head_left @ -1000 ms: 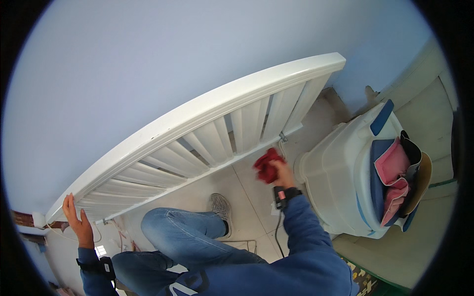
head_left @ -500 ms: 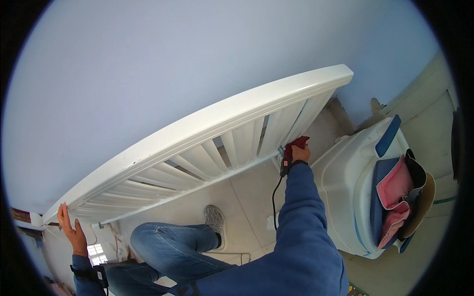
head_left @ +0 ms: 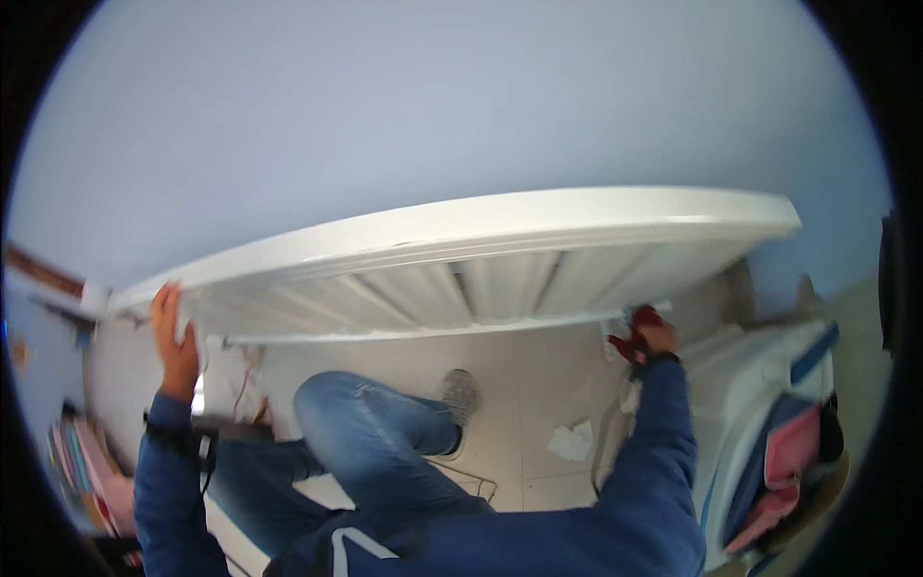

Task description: The person wipes a white radiator with a red cloth, moving along its length and cleaning the top, sides, and between the fins. The person holds the radiator with one hand while wiping with the other, then lifts and repositions the radiator to access different areas.

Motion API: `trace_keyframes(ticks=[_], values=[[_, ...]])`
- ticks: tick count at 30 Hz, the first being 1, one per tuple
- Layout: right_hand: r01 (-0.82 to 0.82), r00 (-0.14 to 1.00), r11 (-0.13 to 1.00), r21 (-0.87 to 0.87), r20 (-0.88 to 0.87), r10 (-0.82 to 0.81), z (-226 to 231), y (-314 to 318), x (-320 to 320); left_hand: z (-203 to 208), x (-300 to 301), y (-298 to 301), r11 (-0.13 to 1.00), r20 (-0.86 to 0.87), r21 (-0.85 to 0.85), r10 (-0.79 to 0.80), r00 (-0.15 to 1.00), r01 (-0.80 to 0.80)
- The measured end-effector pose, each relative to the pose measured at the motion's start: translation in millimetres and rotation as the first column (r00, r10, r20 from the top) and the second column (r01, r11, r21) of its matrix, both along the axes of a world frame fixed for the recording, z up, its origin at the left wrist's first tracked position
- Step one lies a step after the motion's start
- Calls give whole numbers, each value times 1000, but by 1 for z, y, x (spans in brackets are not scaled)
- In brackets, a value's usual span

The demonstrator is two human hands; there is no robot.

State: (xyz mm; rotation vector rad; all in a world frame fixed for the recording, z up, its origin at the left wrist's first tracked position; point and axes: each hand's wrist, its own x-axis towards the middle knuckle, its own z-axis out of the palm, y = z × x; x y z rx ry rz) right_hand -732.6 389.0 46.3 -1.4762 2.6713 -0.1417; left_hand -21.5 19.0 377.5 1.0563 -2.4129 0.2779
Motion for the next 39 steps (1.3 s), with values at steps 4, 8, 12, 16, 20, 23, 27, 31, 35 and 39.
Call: trace_keyframes(ticks=[4,8,12,16,20,23,27,31,35,39], values=[[496,302,866,-67,948,-100,37,16,-17,-1,-8,4,1000,-106,25,-12,994,14],[505,-1,861,-60,998,70,44,20,27,-1,-17,9,1000,-187,18,-10,982,14],[687,-338,727,22,895,292,53,-23,131,2,-19,11,993,-249,110,-14,968,42],[536,-487,840,-84,782,389,140,-96,242,15,-19,29,990,-274,137,0,962,39],[428,-529,825,-370,637,560,258,-141,347,21,-31,100,801,-612,489,34,790,344],[280,-512,786,-551,607,608,324,-157,413,19,-43,146,567,-831,444,-28,556,694],[-213,-302,537,-816,578,758,357,-187,485,15,-18,172,-89,-776,7,628,61,996],[-416,-264,535,-736,660,703,361,-187,516,4,10,172,232,-749,254,661,39,939],[-571,126,460,-680,481,868,347,-180,544,-14,19,177,260,-733,210,680,-24,942],[-591,98,358,-723,376,922,328,-188,558,-30,13,178,209,-835,122,549,-13,970]])
